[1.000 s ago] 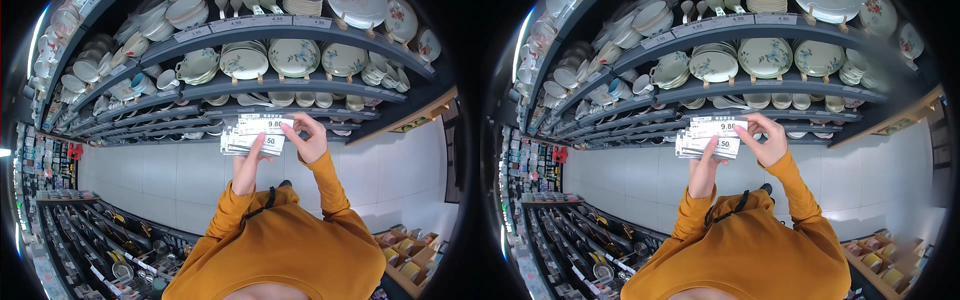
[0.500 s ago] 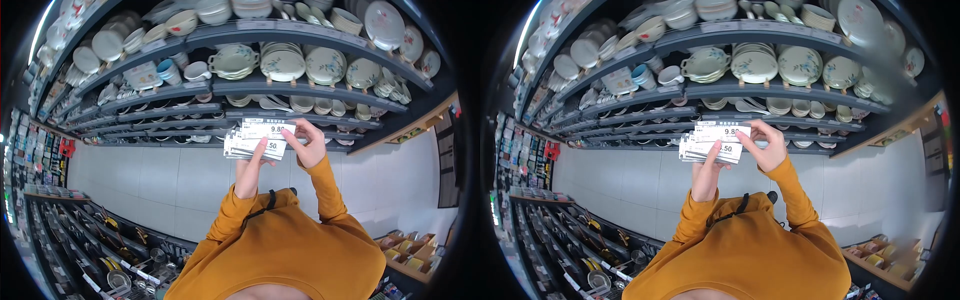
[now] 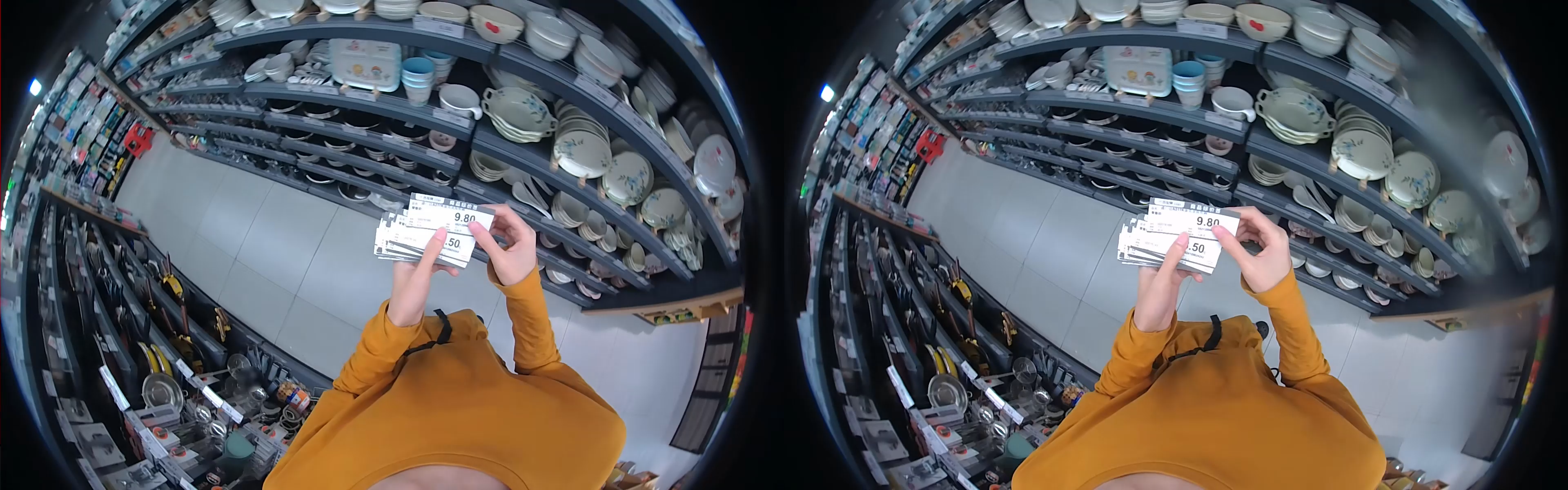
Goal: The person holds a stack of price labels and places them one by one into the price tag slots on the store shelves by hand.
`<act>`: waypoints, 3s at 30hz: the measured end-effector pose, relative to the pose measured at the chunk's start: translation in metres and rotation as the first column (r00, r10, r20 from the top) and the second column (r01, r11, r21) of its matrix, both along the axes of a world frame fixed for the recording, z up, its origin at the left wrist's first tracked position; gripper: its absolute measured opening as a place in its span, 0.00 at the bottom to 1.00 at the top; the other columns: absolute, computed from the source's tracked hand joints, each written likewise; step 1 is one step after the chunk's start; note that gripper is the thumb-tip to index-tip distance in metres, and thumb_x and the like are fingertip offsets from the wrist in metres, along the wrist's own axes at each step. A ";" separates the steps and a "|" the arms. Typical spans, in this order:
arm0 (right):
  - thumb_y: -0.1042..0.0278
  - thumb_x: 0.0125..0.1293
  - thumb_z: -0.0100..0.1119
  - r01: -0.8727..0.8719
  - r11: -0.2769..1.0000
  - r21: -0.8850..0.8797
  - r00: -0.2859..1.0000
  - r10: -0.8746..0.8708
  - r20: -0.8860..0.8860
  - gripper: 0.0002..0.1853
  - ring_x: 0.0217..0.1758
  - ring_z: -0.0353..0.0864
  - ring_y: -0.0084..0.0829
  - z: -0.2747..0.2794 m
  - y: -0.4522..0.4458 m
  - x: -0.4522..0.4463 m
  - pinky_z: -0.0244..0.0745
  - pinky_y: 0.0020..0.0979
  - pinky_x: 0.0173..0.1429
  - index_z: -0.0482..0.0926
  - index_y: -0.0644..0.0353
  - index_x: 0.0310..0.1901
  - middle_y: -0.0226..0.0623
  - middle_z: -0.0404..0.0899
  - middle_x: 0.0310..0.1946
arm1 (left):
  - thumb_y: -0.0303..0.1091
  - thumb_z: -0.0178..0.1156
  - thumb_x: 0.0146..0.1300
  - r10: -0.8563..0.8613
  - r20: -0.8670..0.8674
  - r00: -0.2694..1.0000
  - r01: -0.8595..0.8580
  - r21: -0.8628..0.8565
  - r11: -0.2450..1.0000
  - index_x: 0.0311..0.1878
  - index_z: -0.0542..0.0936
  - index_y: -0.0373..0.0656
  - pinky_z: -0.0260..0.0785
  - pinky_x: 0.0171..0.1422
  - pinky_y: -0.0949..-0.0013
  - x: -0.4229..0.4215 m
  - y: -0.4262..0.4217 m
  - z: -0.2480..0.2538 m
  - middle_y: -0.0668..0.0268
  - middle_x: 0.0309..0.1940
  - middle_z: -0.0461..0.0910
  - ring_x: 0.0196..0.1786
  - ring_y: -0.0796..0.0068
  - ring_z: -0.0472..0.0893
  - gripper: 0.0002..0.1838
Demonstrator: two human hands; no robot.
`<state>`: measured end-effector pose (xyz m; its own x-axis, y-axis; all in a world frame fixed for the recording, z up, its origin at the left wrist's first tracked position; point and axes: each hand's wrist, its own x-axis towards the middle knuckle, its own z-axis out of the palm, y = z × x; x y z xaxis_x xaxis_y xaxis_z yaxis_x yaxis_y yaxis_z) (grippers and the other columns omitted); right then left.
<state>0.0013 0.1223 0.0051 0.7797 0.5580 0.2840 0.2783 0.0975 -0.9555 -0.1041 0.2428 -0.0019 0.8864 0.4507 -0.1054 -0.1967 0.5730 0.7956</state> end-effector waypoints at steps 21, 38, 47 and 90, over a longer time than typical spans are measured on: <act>0.73 0.61 0.65 -0.155 0.988 0.007 0.988 0.155 -0.017 0.13 0.36 0.79 0.18 -0.011 0.083 -0.015 0.73 0.21 0.41 0.78 0.67 0.46 0.32 0.82 0.34 | 0.34 0.54 0.71 0.167 -0.043 0.985 -0.168 -0.017 0.986 0.54 0.74 0.37 0.72 0.34 0.73 -0.032 0.061 -0.009 0.64 0.43 0.80 0.38 0.79 0.79 0.14; 0.72 0.62 0.64 -0.324 0.946 0.010 0.939 0.323 -0.120 0.13 0.39 0.80 0.19 -0.019 0.184 0.073 0.74 0.22 0.45 0.77 0.67 0.47 0.35 0.83 0.36 | 0.33 0.56 0.70 0.332 -0.110 0.937 -0.332 0.021 0.943 0.52 0.75 0.36 0.71 0.34 0.72 0.042 0.152 -0.013 0.64 0.41 0.80 0.38 0.78 0.79 0.13; 0.70 0.63 0.64 -0.392 0.920 -0.002 0.919 0.391 -0.059 0.15 0.38 0.81 0.20 -0.032 0.267 0.130 0.75 0.24 0.45 0.76 0.67 0.49 0.39 0.84 0.37 | 0.33 0.56 0.70 0.347 -0.125 0.930 -0.348 0.012 0.937 0.52 0.74 0.36 0.71 0.33 0.71 0.097 0.224 -0.028 0.64 0.42 0.79 0.38 0.77 0.79 0.13; 0.73 0.64 0.62 -0.342 0.938 -0.057 0.928 0.328 -0.177 0.15 0.41 0.79 0.18 -0.021 0.661 -0.061 0.73 0.22 0.47 0.76 0.66 0.51 0.36 0.83 0.40 | 0.32 0.52 0.71 0.098 -0.014 0.995 -0.099 -0.118 0.988 0.58 0.70 0.33 0.81 0.46 0.62 -0.101 0.641 -0.017 0.57 0.49 0.78 0.48 0.65 0.82 0.17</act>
